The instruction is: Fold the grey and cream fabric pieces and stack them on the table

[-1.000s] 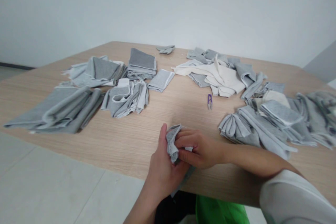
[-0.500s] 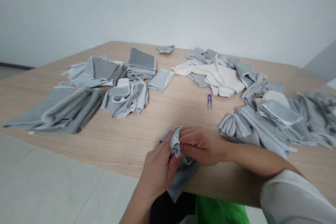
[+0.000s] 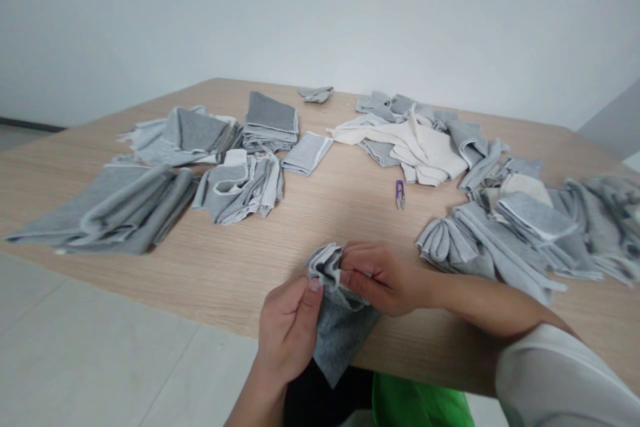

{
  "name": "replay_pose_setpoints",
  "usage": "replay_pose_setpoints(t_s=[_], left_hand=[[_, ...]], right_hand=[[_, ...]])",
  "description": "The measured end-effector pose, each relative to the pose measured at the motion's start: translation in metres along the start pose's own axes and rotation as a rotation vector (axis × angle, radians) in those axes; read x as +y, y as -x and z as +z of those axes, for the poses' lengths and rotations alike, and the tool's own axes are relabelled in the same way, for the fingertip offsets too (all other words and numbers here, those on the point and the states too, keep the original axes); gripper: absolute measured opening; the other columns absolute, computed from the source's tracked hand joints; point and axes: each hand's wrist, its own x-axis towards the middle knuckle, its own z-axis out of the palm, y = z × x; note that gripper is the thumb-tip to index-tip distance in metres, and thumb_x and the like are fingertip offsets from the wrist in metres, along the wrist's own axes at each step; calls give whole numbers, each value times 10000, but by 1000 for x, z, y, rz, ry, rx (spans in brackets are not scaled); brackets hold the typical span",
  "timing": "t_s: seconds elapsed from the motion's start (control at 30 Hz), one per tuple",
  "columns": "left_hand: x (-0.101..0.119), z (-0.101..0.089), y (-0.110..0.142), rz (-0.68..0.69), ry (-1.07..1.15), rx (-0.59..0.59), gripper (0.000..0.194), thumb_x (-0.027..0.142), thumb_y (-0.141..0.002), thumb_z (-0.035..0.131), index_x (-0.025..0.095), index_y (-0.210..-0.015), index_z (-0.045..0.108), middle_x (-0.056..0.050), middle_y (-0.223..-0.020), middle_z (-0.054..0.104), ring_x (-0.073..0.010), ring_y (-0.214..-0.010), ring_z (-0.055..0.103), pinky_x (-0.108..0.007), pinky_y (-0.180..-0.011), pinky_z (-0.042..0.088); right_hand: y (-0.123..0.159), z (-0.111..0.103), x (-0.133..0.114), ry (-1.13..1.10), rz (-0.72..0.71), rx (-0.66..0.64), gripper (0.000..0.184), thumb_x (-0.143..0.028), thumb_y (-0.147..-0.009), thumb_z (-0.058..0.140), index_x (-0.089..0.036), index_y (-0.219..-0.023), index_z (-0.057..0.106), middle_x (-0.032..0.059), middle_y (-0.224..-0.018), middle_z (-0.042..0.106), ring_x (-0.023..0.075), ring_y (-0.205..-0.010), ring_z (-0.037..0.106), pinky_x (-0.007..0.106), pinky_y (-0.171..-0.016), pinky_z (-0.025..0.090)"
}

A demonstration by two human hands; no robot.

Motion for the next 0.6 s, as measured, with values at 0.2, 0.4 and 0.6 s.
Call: replay_pose_setpoints(t_s=[0.2,0.4,0.6], left_hand=[[9,8,-2,-231,109,522,389,441,-881,536,197,-579,561,59,-450,388,-109,-461,378,-228,-468,322],[4,0,-11,-377,241,857,271,431,-831,616,179,-733,640,56,-623,540,-104,-592,462,-222,-570,382],[8,-12,-18,-402,308,968,182,356,-820,596,190,-745,587,71,-629,534,-100,-598,457,-233,-607,408]], right_hand=[[7,2,7,-231,346,306,303,-292,-904,462,-201,-618,418,-55,-556,360,87,-506,314,223,-464,265],[-1,-10,12,-235,359,644,337,-331,-814,523,-206,-540,371,-71,-482,292,71,-458,255,211,-430,214],[-8,-29,4,-130,354,828,324,-351,-771,551,-209,-542,372,-73,-472,273,65,-440,245,200,-419,215]])
